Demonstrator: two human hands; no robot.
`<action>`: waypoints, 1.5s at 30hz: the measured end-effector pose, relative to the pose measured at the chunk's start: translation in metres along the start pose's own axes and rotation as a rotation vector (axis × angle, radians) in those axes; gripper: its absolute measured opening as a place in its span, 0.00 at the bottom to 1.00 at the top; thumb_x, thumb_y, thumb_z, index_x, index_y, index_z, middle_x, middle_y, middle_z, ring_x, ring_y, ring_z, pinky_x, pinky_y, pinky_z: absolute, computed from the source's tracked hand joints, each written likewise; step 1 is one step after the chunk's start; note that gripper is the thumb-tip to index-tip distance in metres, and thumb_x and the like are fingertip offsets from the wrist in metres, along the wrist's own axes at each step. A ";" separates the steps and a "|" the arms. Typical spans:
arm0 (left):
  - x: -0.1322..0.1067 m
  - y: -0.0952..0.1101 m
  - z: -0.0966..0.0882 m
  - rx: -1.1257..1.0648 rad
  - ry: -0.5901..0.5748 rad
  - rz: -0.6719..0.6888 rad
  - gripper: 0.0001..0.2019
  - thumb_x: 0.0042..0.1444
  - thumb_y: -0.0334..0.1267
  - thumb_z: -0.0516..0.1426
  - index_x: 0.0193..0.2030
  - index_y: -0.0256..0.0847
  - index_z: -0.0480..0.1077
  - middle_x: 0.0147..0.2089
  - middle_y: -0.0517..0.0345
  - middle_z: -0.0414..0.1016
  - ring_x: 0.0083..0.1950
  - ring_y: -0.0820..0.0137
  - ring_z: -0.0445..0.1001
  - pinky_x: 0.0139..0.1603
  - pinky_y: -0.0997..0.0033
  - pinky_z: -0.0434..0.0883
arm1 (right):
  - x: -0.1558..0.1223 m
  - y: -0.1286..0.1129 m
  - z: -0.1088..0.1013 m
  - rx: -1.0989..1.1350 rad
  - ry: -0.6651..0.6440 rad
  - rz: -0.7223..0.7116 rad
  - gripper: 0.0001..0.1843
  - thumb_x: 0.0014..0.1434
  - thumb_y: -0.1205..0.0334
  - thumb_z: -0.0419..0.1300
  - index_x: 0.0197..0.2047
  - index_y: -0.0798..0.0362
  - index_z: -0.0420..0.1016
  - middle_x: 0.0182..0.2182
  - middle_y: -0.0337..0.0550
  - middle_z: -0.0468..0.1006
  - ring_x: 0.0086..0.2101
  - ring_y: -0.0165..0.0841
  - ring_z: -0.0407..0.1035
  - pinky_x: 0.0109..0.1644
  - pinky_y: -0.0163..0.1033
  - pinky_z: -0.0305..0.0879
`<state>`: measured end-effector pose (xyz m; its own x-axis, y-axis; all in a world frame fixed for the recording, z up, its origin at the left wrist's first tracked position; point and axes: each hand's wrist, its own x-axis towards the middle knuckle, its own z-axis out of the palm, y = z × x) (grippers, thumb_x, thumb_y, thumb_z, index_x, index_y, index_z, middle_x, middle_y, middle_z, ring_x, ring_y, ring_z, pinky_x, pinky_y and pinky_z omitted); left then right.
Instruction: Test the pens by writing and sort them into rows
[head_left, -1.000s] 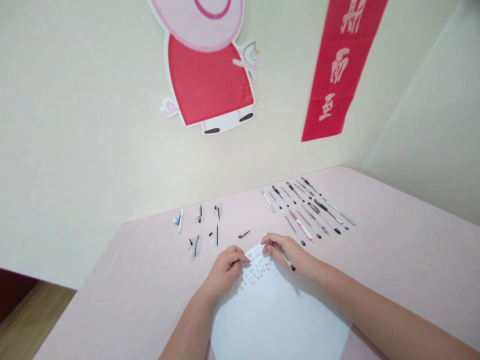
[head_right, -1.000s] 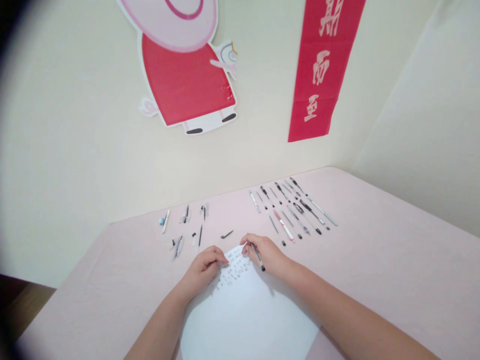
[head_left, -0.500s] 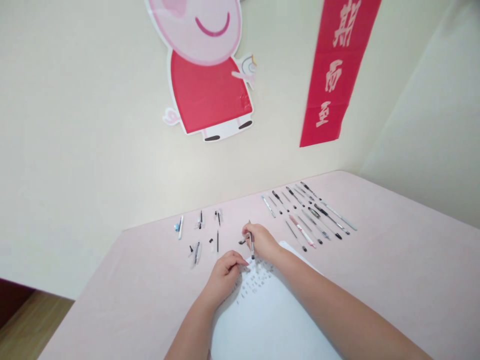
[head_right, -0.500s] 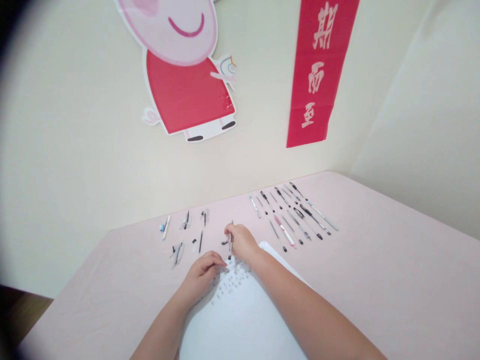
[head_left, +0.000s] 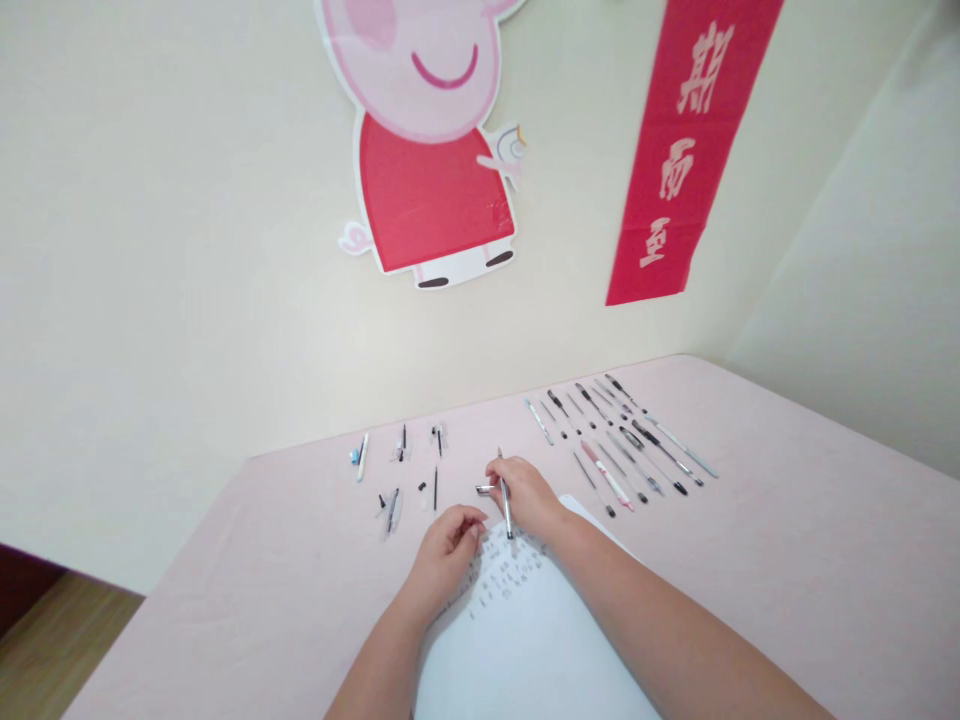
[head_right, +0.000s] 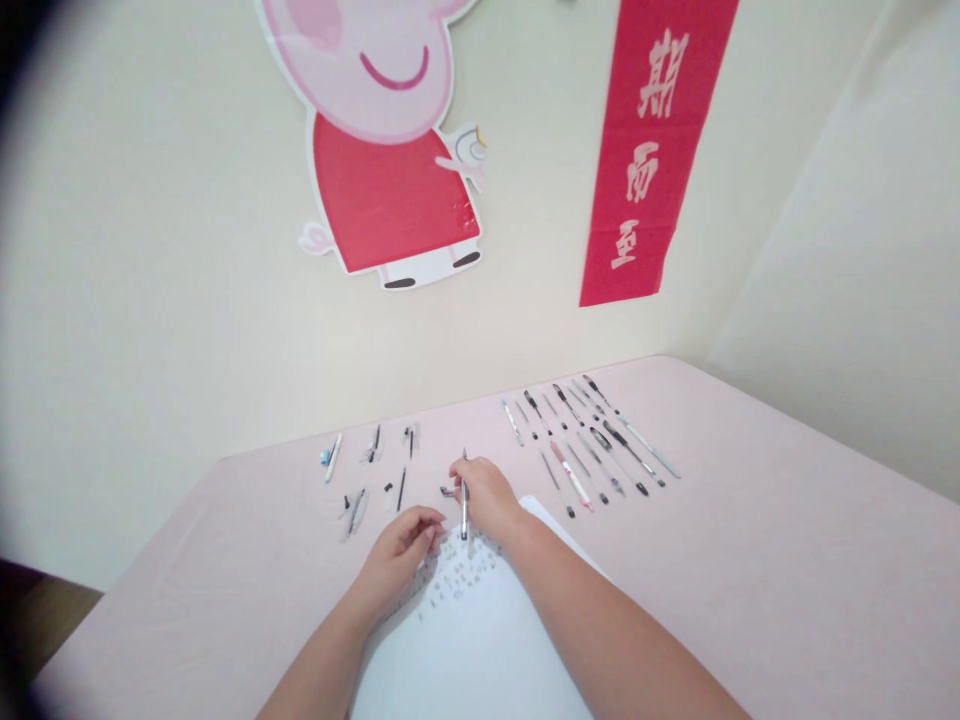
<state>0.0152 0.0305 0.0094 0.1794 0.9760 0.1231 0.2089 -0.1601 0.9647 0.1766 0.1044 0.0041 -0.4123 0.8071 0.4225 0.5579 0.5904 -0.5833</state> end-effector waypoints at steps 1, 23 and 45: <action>0.000 -0.001 0.001 -0.081 0.025 -0.035 0.05 0.52 0.34 0.53 0.37 0.40 0.66 0.29 0.61 0.67 0.28 0.74 0.67 0.31 0.73 0.65 | 0.000 -0.003 -0.001 0.028 0.010 -0.003 0.15 0.46 0.76 0.57 0.39 0.53 0.69 0.31 0.42 0.75 0.35 0.35 0.67 0.41 0.38 0.60; -0.001 0.006 -0.005 -0.525 0.299 -0.233 0.18 0.45 0.51 0.62 0.34 0.40 0.66 0.23 0.66 0.65 0.24 0.78 0.64 0.28 0.79 0.63 | -0.010 -0.047 -0.005 0.313 0.030 -0.178 0.16 0.55 0.63 0.58 0.49 0.50 0.66 0.40 0.45 0.73 0.39 0.35 0.66 0.46 0.42 0.62; 0.000 0.009 -0.007 -0.687 0.332 -0.233 0.16 0.43 0.44 0.65 0.35 0.39 0.67 0.27 0.63 0.70 0.25 0.80 0.65 0.28 0.81 0.64 | -0.003 -0.041 -0.001 1.120 0.084 0.376 0.07 0.50 0.59 0.57 0.25 0.53 0.65 0.15 0.31 0.63 0.19 0.26 0.56 0.27 0.33 0.51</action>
<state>0.0105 0.0302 0.0192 -0.1145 0.9833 -0.1411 -0.4526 0.0748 0.8886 0.1555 0.0778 0.0271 -0.2855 0.9515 0.1149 -0.3248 0.0168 -0.9456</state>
